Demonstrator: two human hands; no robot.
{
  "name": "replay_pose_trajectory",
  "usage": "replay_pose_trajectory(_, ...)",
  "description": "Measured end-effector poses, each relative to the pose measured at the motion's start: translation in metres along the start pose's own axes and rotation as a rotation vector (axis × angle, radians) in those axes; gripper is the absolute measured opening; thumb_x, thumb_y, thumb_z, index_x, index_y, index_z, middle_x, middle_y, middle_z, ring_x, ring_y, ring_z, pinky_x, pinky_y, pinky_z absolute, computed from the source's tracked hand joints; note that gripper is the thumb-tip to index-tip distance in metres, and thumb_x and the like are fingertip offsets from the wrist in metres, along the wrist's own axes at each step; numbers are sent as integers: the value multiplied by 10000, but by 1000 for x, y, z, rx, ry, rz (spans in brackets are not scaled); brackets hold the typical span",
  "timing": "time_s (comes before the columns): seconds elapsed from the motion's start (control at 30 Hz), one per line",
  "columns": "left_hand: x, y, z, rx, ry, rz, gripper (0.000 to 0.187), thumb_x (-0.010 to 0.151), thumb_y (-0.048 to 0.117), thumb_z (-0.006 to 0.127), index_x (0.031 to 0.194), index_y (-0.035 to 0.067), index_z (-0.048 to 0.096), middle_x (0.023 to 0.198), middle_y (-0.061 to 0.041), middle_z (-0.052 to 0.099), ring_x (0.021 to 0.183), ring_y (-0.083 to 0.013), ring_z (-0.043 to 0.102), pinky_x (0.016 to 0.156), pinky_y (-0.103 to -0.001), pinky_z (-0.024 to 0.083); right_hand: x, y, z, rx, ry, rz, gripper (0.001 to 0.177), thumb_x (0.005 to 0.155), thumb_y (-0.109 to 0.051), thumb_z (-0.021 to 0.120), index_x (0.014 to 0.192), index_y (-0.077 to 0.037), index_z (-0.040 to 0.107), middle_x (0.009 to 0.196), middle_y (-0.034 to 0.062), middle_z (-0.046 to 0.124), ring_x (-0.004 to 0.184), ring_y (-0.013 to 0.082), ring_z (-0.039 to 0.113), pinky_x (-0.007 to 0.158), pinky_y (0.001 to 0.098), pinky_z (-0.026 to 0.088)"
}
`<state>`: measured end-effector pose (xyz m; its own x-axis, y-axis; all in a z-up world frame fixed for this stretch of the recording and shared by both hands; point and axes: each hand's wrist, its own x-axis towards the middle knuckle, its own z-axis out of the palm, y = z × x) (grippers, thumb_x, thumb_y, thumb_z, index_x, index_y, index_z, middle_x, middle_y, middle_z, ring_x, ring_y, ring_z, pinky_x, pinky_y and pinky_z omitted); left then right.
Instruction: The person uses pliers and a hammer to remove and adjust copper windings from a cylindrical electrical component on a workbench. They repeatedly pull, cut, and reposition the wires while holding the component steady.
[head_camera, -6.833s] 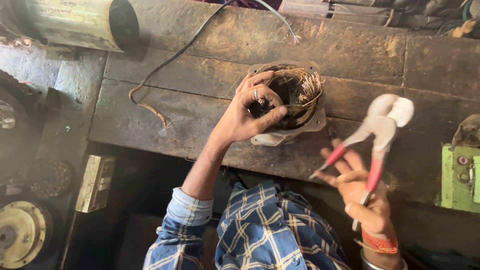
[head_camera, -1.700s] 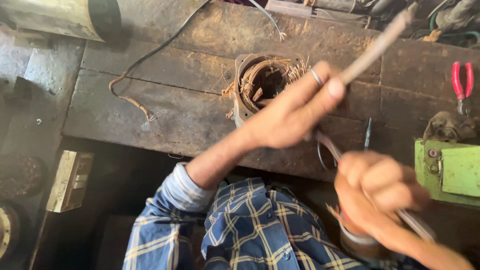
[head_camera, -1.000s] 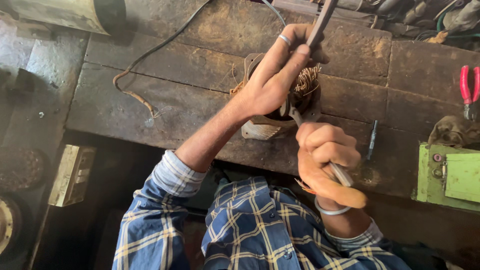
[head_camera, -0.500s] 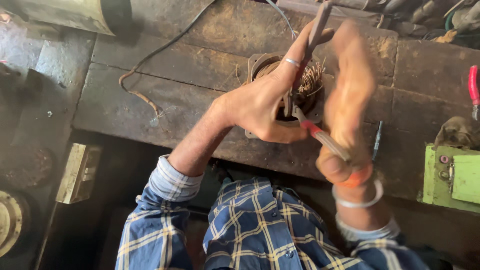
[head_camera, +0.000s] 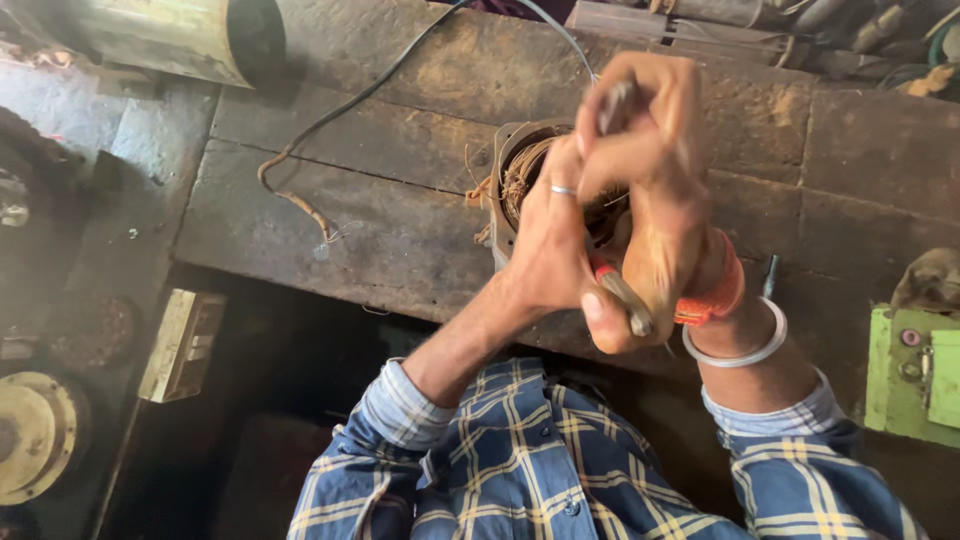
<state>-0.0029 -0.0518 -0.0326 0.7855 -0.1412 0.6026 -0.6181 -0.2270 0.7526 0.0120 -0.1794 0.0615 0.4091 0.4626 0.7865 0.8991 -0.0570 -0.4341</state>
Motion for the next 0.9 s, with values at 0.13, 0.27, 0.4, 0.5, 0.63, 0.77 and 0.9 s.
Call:
replay_pose_trajectory(0.13,-2,-2,-1,58,-54,66,803,699,325,853,1366,113,459,1342,-203,555,1209,-400,609,1037,-440,522,-3,-4,-8,-18,-63,5,427,770,-457,644,1009,-112,566,1150,225,363,1016,243,480,814,403,499)
replay_pose_trajectory(0.27,-9,2,-2,45,37,134,877,765,305,869,1473,74,407,1482,-203,485,1345,-398,563,1129,-422,504,-11,-16,7,-85,20,7,611,798,-412,615,1310,-90,531,1284,169,449,1225,310,453,949,422,452)
replay_pose_trajectory(0.4,-17,6,-1,-31,45,58,969,762,338,887,1533,39,383,1451,-172,518,1333,-371,578,1136,-415,497,-24,-32,18,13,53,29,962,858,-448,649,1631,-62,224,1577,210,310,1493,343,254,1225,460,342)
replay_pose_trajectory(0.5,-22,11,7,0,83,58,946,829,296,835,1567,19,311,1559,-192,412,1459,-378,469,1221,-428,424,-36,-41,23,156,108,223,1051,897,-423,676,1674,-39,81,1679,260,227,1511,328,259,1260,426,257)
replay_pose_trajectory(0.63,-29,16,17,-72,148,27,943,930,294,779,1627,5,213,1620,-197,338,1530,-351,381,1280,-424,342,-37,-41,31,263,157,245,1151,846,-500,726,1682,-73,59,1709,167,180,1598,255,182,1336,377,170)
replay_pose_trajectory(0.77,-32,5,26,-211,207,-91,837,973,344,772,1606,11,337,1508,-150,471,1342,-274,508,1165,-376,419,-36,-42,30,163,28,217,1514,611,-772,763,1677,-62,-46,1713,152,-45,1621,242,-39,1363,395,28)
replay_pose_trajectory(0.9,-24,-11,20,-218,259,11,778,1001,470,685,1562,36,365,1477,-94,505,1297,-223,507,1168,-328,382,-21,-33,31,141,5,166,1607,508,-819,738,1674,-48,-52,1714,172,-43,1593,284,-12,1344,415,30)
